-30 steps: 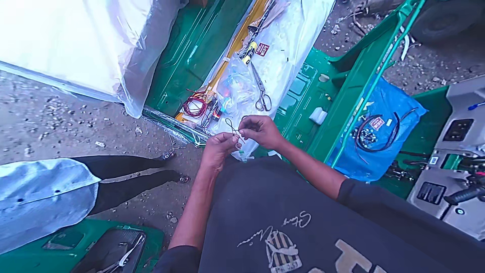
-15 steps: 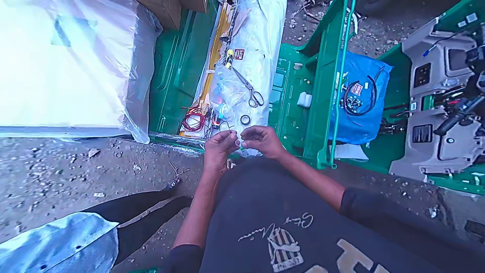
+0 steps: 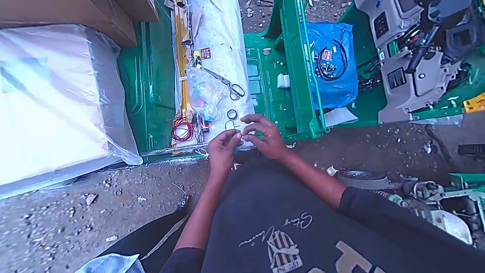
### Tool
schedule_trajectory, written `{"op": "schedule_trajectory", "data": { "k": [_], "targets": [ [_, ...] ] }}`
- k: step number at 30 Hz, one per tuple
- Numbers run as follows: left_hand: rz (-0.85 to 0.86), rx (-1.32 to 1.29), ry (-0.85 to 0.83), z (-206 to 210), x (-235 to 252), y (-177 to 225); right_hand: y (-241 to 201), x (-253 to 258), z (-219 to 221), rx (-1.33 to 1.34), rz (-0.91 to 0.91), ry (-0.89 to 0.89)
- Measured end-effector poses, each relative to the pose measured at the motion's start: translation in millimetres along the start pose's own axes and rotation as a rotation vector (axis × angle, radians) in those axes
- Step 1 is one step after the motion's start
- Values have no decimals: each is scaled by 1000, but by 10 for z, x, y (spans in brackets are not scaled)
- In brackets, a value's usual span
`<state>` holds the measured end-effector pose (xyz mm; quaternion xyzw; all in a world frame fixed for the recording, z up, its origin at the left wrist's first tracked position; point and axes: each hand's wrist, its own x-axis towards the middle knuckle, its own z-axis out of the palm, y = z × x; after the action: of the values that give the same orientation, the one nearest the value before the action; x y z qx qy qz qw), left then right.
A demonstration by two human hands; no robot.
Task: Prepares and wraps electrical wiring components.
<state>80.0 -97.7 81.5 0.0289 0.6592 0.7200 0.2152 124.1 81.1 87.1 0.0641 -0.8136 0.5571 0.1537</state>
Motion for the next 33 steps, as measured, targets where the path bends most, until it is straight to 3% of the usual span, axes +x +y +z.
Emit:
{"op": "schedule_trajectory", "data": {
  "k": [4, 11, 17, 22, 26, 33],
  "targets": [
    [68, 28, -84, 73, 40, -10, 19, -30, -57, 9, -49, 38],
    [95, -35, -228, 463, 213, -25, 133, -1, -341, 166, 103, 219],
    [173, 70, -168, 1021, 434, -141, 358, -22, -710, 211, 225, 264],
    [36, -50, -154, 1316, 537, -200, 541, -36, -1063, 247, 257, 250],
    [-167, -110, -138, 1504, 634, -133, 762, -53, -1324, 277, 275, 224],
    [-366, -348, 6, 1850, 727, -89, 986, -25, -1713, 456, 319, 169]
  ]
}}
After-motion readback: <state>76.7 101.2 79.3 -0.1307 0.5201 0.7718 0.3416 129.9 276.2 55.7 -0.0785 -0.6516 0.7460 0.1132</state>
